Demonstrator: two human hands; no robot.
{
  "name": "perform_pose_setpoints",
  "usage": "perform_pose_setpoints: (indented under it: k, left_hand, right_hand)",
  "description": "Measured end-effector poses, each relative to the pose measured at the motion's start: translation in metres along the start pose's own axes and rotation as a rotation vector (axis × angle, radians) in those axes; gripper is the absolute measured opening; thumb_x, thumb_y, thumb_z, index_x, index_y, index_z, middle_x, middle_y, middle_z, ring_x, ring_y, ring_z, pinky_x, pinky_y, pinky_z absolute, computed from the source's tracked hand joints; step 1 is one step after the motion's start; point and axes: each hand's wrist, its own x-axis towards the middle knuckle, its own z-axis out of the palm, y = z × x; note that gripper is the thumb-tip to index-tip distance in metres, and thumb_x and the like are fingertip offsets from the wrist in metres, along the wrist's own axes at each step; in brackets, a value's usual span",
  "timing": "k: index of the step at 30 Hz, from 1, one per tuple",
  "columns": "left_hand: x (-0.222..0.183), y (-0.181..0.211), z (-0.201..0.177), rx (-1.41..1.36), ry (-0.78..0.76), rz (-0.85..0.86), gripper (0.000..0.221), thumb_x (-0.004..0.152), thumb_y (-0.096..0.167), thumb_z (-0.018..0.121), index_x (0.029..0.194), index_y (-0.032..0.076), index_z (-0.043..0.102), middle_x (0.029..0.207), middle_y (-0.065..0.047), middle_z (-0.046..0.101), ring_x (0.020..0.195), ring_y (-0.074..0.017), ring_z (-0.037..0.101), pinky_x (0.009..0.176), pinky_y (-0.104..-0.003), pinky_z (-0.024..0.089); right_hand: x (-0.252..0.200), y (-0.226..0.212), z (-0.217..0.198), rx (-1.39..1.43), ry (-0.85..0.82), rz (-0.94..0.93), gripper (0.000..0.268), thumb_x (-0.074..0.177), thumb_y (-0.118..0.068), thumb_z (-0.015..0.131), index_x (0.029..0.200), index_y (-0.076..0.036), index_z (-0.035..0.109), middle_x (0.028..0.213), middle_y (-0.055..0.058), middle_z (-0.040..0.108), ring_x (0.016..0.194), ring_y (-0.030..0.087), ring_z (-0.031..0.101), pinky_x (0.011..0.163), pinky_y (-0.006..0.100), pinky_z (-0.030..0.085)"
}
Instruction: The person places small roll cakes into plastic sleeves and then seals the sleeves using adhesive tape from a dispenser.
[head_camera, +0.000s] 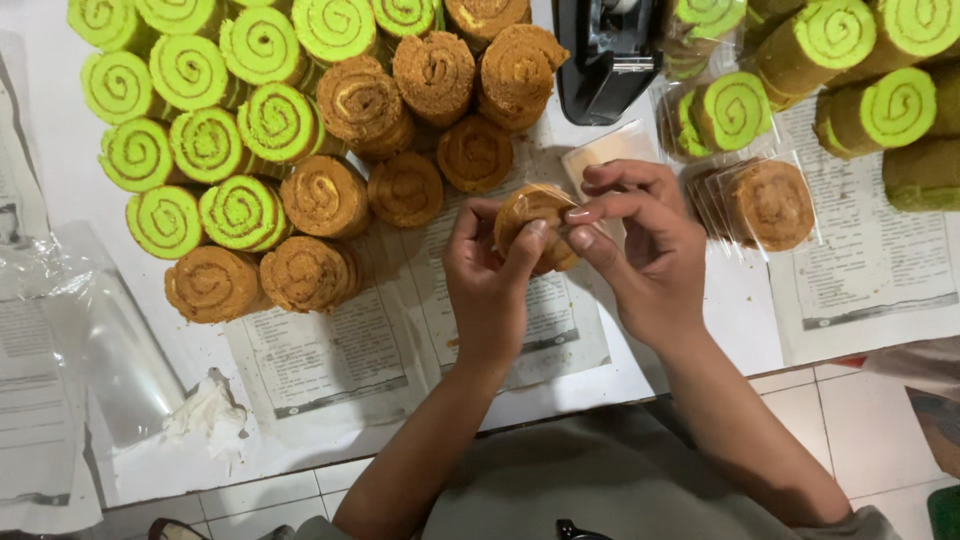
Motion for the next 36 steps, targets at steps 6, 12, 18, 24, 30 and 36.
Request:
perform_pose_setpoints:
  k: [6,12,18,24,30,36]
  left_hand:
    - [-0.005,0.008,0.004,-0.041,-0.024,0.002,0.018,0.088,0.019,0.071,0.088,0.012,0.054,0.081,0.002,0.054,0.075,-0.0082,0.05,0.07,-0.027,0.046]
    - [-0.009,0.007,0.004,-0.113,-0.048,-0.007,0.02,0.088,0.016,0.072,0.09,0.012,0.053,0.083,0.002,0.053,0.078,-0.008,0.05,0.073,-0.026,0.046]
    - [-0.012,0.013,0.006,-0.124,-0.067,-0.014,0.026,0.084,0.014,0.079,0.092,0.01,0.055,0.084,-0.001,0.057,0.078,-0.0106,0.056,0.073,-0.026,0.053]
    - [-0.01,0.011,0.003,-0.103,-0.063,0.021,0.026,0.085,0.017,0.079,0.091,0.012,0.055,0.083,0.0,0.058,0.075,-0.0099,0.056,0.071,-0.025,0.052]
    - [-0.01,0.013,-0.001,-0.113,-0.074,0.025,0.024,0.084,0.015,0.078,0.09,0.011,0.055,0.082,-0.001,0.06,0.076,-0.011,0.059,0.071,-0.026,0.054]
    - [-0.008,0.014,0.002,-0.059,-0.08,0.046,0.025,0.083,0.016,0.078,0.091,0.011,0.055,0.082,-0.001,0.059,0.076,-0.0103,0.058,0.07,-0.025,0.053]
  right_hand:
    - [-0.001,0.004,0.005,-0.056,0.076,-0.093,0.01,0.097,-0.009,0.073,0.105,-0.005,0.071,0.118,0.014,0.055,0.12,0.024,0.058,0.11,0.035,0.053]
    - [-0.005,0.004,0.004,-0.139,0.142,-0.198,0.01,0.094,-0.005,0.077,0.102,-0.003,0.072,0.111,0.018,0.06,0.111,0.027,0.062,0.103,0.036,0.055]
    - [-0.004,0.002,0.001,-0.201,0.156,-0.262,0.011,0.092,-0.004,0.08,0.101,-0.002,0.075,0.108,0.017,0.062,0.104,0.028,0.065,0.096,0.035,0.057]
    - [-0.004,-0.004,-0.004,-0.301,0.121,-0.378,0.015,0.098,-0.013,0.071,0.106,0.0,0.074,0.11,0.022,0.062,0.104,0.032,0.067,0.091,0.038,0.058]
    - [-0.003,-0.008,-0.018,-0.516,0.006,-0.59,0.02,0.102,-0.009,0.066,0.112,0.005,0.075,0.116,0.028,0.061,0.1,0.035,0.07,0.09,0.041,0.064]
    - [-0.006,-0.023,-0.017,-0.746,0.036,-0.497,0.034,0.108,-0.022,0.058,0.126,0.002,0.075,0.127,0.022,0.062,0.109,0.034,0.067,0.096,0.043,0.059]
